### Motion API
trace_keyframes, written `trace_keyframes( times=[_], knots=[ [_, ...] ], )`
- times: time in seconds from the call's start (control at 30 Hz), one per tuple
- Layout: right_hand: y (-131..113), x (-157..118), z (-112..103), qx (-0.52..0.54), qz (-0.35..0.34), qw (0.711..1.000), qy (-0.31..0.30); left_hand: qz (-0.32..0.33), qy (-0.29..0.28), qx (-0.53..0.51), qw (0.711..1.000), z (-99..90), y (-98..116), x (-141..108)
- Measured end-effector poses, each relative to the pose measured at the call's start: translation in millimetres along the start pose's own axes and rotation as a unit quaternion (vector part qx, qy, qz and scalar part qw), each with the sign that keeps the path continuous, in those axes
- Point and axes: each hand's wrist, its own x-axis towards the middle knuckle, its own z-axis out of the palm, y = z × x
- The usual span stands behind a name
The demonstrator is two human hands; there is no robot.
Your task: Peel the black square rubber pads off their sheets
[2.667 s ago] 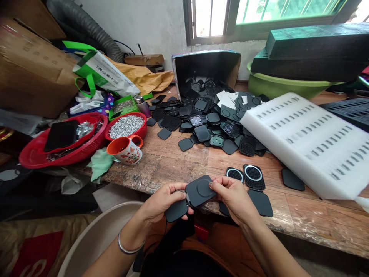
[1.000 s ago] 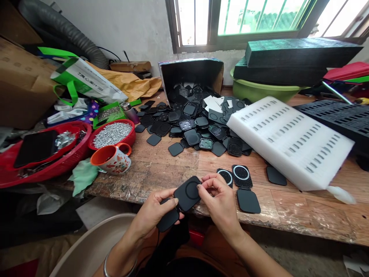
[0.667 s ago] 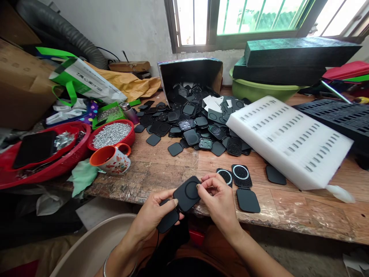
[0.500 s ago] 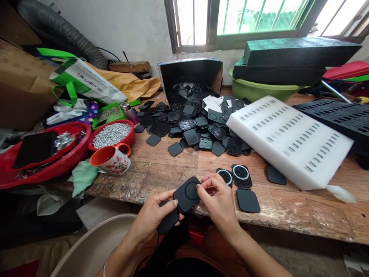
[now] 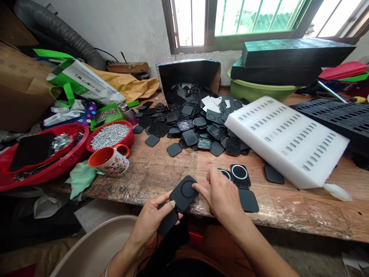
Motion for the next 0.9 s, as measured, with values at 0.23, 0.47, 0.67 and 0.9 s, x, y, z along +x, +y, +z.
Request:
trace_keyframes(
  times=[0.23,0.47,0.67,0.9],
  knots=[
    [-22,4,24,0.329,0.026,0.94,-0.093,-0.016,-0.04,-0.058,0.997,1.1,-4,0],
    [-20,9,38,0.504,0.251,0.81,-0.167,-0.028,-0.037,-0.099,0.994,-2.4,-14,-4],
    [-19,-5,12,0.537,0.218,0.802,-0.147,-0.054,-0.063,-0.091,0.992,-52.3,-7,-23],
    [19,-90,22,0.166,0.027,0.864,-0.474,-0.249,0.007,-0.022,0.968,-209.9,-81,-81]
  ],
)
